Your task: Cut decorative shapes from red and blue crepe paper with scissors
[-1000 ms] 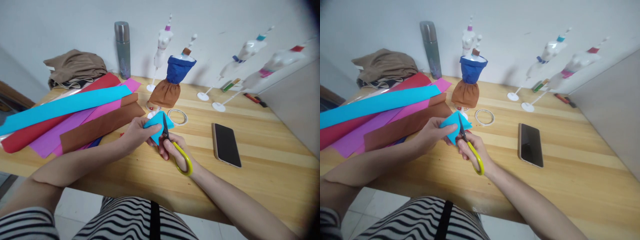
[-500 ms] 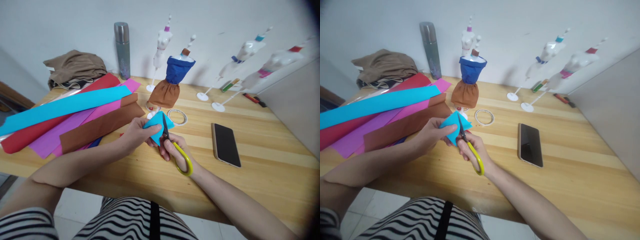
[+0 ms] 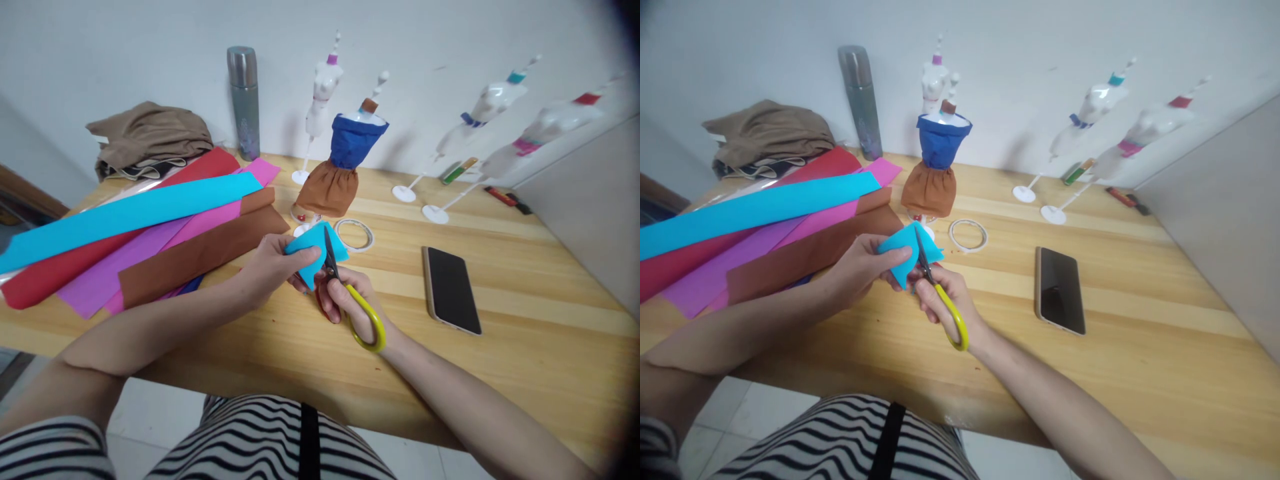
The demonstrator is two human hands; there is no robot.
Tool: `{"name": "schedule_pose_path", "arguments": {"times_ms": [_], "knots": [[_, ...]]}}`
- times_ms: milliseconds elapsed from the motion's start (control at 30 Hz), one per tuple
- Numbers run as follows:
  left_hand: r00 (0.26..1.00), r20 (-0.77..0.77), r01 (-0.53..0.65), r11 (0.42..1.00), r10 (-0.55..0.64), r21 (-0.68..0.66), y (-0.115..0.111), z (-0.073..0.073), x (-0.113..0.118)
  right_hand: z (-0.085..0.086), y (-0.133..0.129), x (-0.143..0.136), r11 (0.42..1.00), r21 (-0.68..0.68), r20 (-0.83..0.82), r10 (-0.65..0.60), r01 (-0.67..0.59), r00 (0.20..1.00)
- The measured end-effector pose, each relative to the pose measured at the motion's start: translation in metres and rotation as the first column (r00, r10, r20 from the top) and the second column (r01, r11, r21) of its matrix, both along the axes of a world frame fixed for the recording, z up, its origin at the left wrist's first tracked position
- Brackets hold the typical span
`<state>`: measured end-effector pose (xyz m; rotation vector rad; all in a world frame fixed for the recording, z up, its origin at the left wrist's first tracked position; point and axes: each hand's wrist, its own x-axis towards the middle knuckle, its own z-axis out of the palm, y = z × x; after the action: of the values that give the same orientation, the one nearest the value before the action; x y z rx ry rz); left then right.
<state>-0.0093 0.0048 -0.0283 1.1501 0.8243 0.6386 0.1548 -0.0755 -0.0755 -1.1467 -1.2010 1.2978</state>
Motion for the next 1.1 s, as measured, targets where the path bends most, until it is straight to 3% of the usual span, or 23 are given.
{"name": "schedule_pose_path", "arguments": {"times_ms": [1100], "knots": [[0.998,0.063,0.004,1.0,-0.005,0.021,0.008,0.0,-0.002,-0.012,-0.001,0.001,0.999,0.039,-0.045,-0.003,0.005,0.999]]}}
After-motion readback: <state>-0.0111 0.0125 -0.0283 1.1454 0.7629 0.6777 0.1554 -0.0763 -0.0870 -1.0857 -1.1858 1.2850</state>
